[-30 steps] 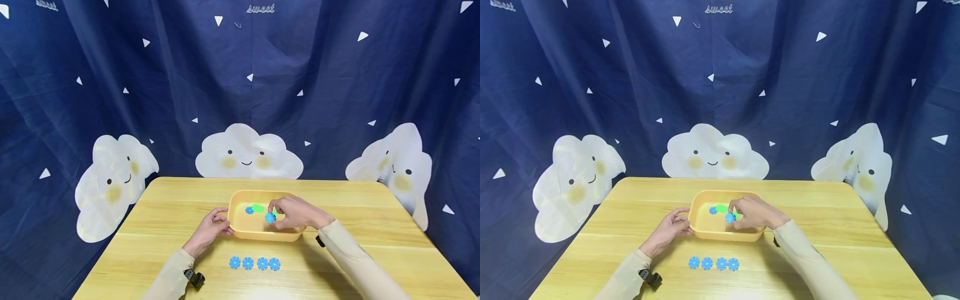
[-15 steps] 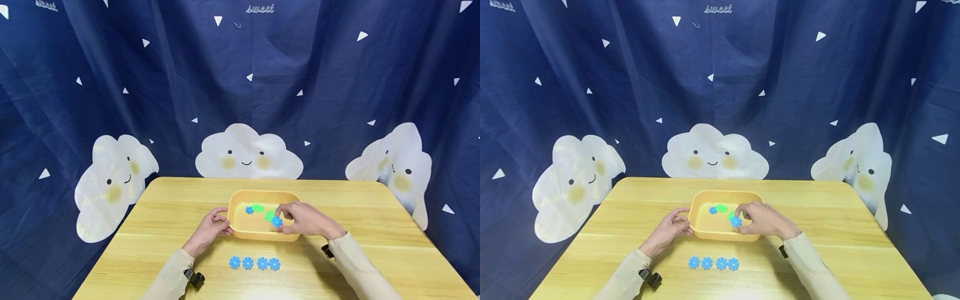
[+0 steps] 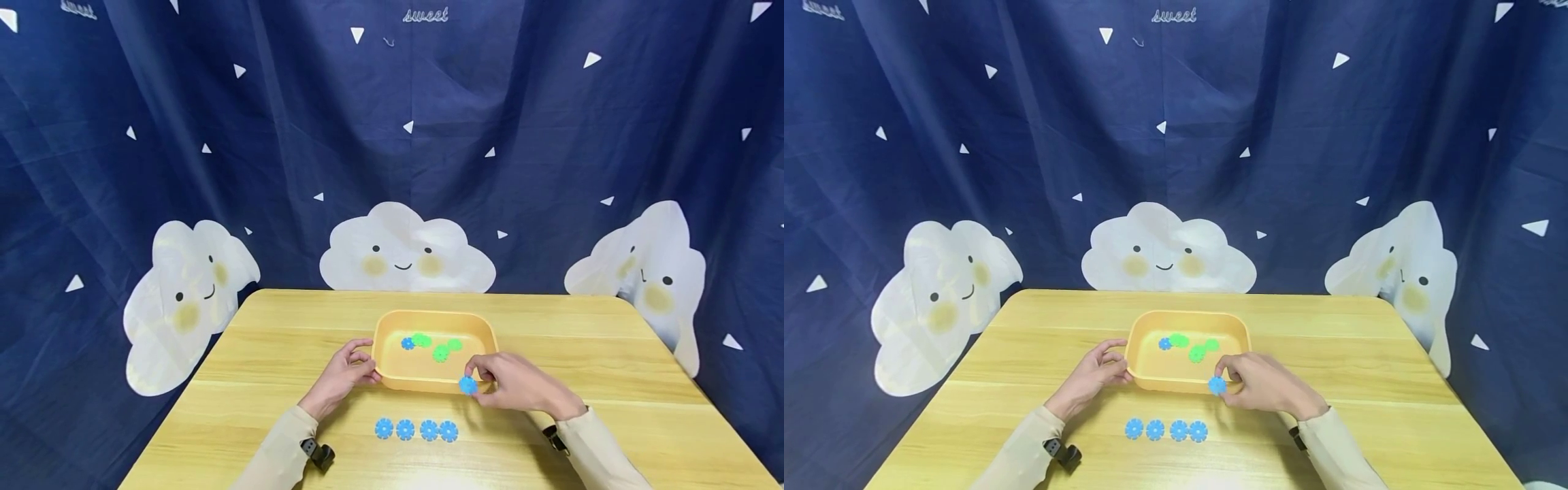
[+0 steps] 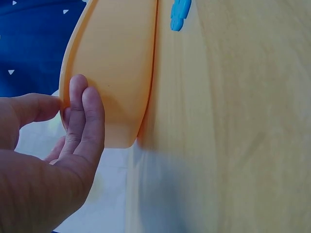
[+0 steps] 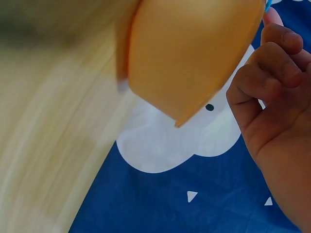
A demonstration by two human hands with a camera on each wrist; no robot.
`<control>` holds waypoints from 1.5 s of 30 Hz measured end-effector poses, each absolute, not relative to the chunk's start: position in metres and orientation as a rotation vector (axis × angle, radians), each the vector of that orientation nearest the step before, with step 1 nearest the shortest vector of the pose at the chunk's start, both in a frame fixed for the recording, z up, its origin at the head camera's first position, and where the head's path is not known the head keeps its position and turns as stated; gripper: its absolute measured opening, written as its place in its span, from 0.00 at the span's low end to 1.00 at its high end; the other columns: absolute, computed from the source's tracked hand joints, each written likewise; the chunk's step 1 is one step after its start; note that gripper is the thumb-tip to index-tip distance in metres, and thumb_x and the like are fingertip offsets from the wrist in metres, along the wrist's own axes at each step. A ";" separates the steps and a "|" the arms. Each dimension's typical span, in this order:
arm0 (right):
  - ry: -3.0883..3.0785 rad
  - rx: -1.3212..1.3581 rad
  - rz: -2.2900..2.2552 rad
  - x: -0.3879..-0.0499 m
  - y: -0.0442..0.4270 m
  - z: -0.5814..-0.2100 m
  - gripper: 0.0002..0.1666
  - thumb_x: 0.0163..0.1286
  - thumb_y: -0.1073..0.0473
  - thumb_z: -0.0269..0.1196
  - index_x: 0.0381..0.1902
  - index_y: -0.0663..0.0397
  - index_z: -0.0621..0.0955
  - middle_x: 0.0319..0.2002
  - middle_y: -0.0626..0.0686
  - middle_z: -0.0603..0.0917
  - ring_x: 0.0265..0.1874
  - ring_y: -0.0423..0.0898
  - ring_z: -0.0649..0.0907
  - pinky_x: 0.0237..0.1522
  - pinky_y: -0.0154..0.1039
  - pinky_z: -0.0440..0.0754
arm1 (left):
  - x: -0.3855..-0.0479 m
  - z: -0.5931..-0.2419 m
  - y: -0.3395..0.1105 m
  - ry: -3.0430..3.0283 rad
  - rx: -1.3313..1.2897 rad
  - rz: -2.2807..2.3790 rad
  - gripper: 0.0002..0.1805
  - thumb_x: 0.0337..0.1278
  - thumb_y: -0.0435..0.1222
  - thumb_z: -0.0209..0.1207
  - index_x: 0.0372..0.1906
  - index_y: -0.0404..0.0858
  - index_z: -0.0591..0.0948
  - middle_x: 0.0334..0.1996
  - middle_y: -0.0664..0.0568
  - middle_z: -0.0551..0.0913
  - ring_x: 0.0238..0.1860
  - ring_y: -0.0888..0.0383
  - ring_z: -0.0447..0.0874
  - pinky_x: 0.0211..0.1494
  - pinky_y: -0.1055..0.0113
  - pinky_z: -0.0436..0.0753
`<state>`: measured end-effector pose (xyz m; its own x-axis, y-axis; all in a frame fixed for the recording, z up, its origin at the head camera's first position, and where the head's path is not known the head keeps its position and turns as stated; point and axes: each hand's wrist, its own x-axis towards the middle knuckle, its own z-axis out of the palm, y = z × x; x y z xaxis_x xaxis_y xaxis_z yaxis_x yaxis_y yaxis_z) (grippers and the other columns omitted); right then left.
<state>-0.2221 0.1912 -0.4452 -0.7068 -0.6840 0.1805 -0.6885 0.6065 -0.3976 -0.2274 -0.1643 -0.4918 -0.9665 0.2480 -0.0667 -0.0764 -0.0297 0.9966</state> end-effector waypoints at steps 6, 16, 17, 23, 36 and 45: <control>-2.825 1.188 0.663 -0.211 0.195 -0.447 0.13 0.60 0.51 0.73 0.41 0.38 0.82 0.20 0.42 0.70 0.22 0.29 0.66 0.25 0.25 0.65 | -0.228 -0.492 -0.165 2.009 0.176 2.100 0.29 0.70 0.23 0.55 0.72 0.26 0.62 0.43 0.36 0.80 0.34 0.55 0.88 0.46 0.62 0.91; -2.843 1.233 0.635 -0.197 0.197 -0.451 0.13 0.61 0.50 0.72 0.43 0.38 0.83 0.20 0.33 0.63 0.19 0.27 0.59 0.21 0.23 0.55 | -0.228 -0.490 -0.164 2.010 0.180 2.095 0.29 0.70 0.23 0.55 0.72 0.26 0.62 0.43 0.36 0.80 0.34 0.55 0.88 0.46 0.62 0.91; -2.847 1.233 0.641 -0.196 0.197 -0.452 0.12 0.61 0.51 0.72 0.42 0.38 0.84 0.20 0.33 0.63 0.19 0.27 0.58 0.21 0.24 0.55 | -0.228 -0.490 -0.164 2.008 0.179 2.096 0.29 0.70 0.23 0.55 0.72 0.26 0.62 0.43 0.36 0.80 0.34 0.55 0.88 0.46 0.62 0.91; -2.850 1.334 0.670 -0.196 0.192 -0.461 0.12 0.61 0.52 0.73 0.43 0.39 0.84 0.18 0.31 0.63 0.17 0.26 0.59 0.22 0.23 0.62 | -0.227 -0.491 -0.164 2.010 0.168 2.101 0.29 0.70 0.23 0.55 0.72 0.26 0.62 0.42 0.37 0.80 0.34 0.55 0.88 0.45 0.64 0.91; -2.928 1.348 0.664 -0.197 0.194 -0.472 0.15 0.59 0.51 0.74 0.43 0.39 0.83 0.19 0.31 0.69 0.18 0.26 0.64 0.21 0.23 0.63 | -0.227 -0.493 -0.165 2.017 0.190 2.103 0.29 0.70 0.23 0.55 0.72 0.26 0.62 0.43 0.34 0.80 0.34 0.55 0.88 0.47 0.61 0.91; -3.025 1.322 0.641 -0.197 0.191 -0.477 0.13 0.60 0.51 0.73 0.42 0.37 0.83 0.22 0.33 0.73 0.21 0.28 0.67 0.23 0.26 0.67 | -0.228 -0.493 -0.165 2.018 0.188 2.096 0.29 0.70 0.24 0.56 0.72 0.26 0.63 0.43 0.36 0.81 0.35 0.55 0.88 0.47 0.61 0.91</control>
